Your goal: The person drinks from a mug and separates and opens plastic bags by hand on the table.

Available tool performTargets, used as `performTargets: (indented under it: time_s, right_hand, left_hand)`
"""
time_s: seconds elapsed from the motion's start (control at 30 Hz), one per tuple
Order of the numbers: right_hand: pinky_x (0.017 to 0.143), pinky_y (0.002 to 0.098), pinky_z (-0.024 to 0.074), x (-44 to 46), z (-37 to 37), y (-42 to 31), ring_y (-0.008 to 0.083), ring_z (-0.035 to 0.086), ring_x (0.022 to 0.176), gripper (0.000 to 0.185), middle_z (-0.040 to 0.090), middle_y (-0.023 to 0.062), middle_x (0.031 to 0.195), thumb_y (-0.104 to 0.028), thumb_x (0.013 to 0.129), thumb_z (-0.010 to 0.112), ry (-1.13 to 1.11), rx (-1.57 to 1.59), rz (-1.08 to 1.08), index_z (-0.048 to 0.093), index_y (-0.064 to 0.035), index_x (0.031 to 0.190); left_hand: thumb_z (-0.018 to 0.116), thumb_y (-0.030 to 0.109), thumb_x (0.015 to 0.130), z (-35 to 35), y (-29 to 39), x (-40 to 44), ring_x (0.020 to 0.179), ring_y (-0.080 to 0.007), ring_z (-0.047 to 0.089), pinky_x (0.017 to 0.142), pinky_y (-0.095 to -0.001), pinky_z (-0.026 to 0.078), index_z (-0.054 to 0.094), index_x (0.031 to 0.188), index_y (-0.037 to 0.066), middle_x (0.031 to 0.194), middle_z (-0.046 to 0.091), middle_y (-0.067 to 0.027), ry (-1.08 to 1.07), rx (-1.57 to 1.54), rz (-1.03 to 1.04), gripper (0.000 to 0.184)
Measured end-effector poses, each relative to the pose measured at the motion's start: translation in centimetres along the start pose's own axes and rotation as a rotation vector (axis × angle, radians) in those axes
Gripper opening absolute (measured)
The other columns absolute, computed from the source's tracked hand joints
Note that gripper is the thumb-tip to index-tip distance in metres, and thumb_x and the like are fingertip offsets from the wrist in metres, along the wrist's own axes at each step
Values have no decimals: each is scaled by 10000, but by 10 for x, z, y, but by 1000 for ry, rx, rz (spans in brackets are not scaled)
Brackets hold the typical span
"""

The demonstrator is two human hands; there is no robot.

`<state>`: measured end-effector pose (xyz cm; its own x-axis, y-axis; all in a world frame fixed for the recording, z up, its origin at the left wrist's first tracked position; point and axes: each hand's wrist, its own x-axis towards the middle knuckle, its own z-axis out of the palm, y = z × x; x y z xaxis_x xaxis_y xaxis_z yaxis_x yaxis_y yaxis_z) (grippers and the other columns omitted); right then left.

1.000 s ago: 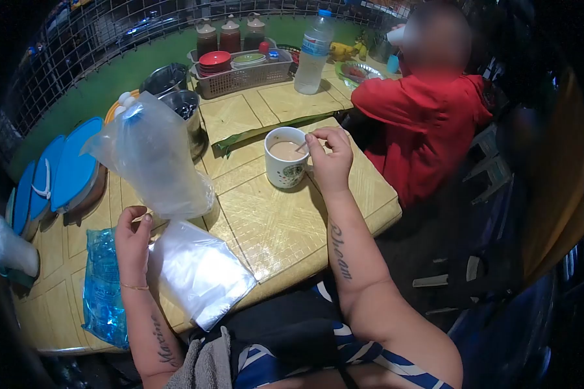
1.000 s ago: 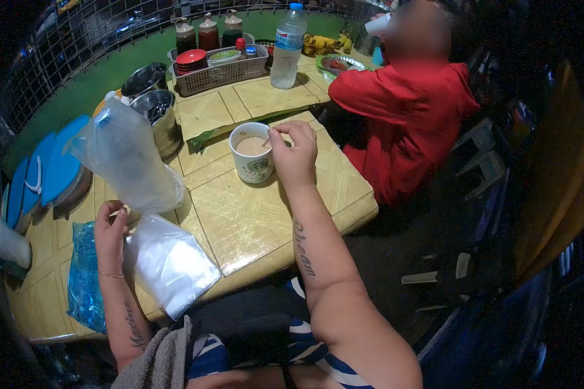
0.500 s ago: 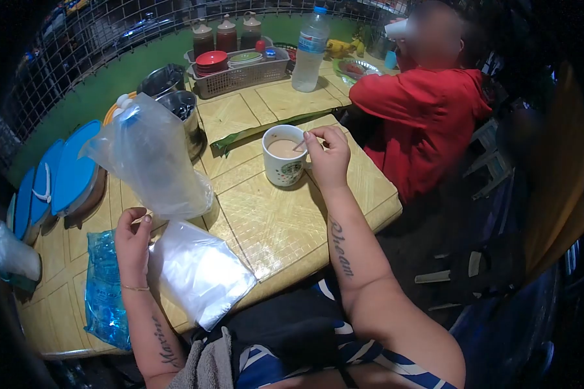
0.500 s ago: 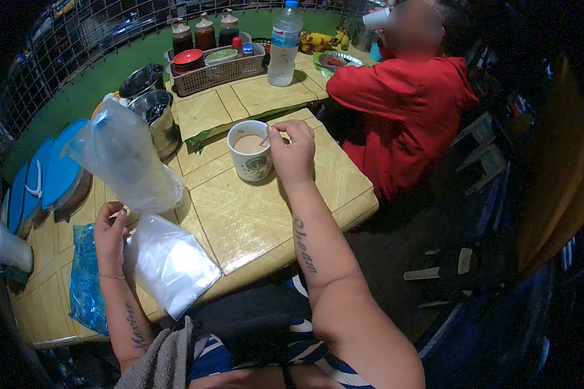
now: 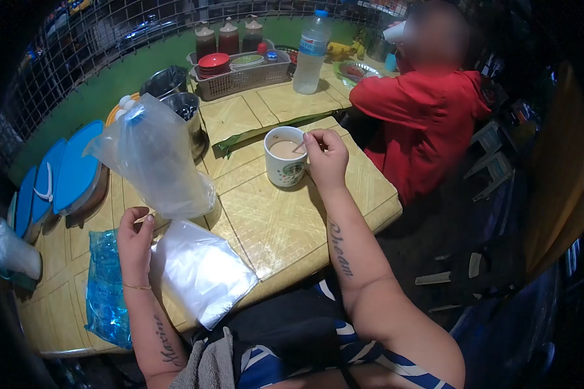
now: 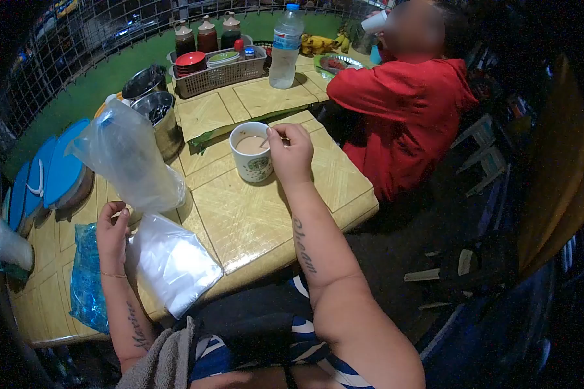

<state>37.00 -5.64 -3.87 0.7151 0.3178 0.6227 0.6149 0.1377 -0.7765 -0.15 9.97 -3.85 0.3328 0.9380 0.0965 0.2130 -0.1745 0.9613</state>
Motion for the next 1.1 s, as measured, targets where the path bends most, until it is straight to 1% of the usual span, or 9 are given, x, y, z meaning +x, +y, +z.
performTargets:
  time_s: [0.3,0.4,0.6,0.7,0.8,1.0,1.1]
  right_hand:
    - [669,319,497,1,-1,0,216,611,759,57,632,100,816,-62,828,720,4,-20,-26,689,-15,828]
    - [672,324,499,1,0,5,222,612,756,57,633,104,811,-62,828,719,6,-3,-34,688,-14,827]
    - [681,329,508,1,-1,-1,228,621,767,57,637,106,814,-67,833,713,6,-5,-24,689,-16,831]
    - [713,278,479,1,-2,-3,142,595,755,109,635,60,815,-93,867,707,8,-42,-53,674,11,865]
    - [736,293,482,1,-1,0,160,604,769,104,641,70,813,-87,862,704,49,-76,-56,675,12,867]
    - [742,306,482,1,-2,-2,179,607,775,93,634,76,808,-81,856,700,64,-129,-103,679,9,867]
    - [695,352,519,0,-1,-9,253,622,817,57,651,114,835,-76,832,714,64,-96,-95,695,-22,833]
  left_hand:
    - [642,120,926,0,-1,1,620,-51,456,547,-225,393,611,1084,38,724,535,33,-2,18,-3,181]
    - [641,126,927,1,-3,1,628,-52,465,552,-229,403,612,1084,39,729,542,31,1,12,18,183]
    - [645,139,925,-1,-3,1,633,-52,471,562,-231,410,615,1088,36,737,550,31,-25,22,-9,196]
    - [643,135,927,0,1,0,641,-52,471,568,-228,411,617,1090,38,744,550,32,-18,29,-14,191]
    - [640,128,927,-1,-5,2,668,-59,494,578,-232,423,619,1091,37,771,571,18,-11,13,-10,188]
    - [642,115,923,0,0,0,716,-80,539,600,-241,446,618,1103,32,850,626,-15,2,38,-1,200]
    - [639,105,924,0,2,0,714,-82,539,606,-240,452,618,1105,28,869,631,-16,-20,26,-18,199]
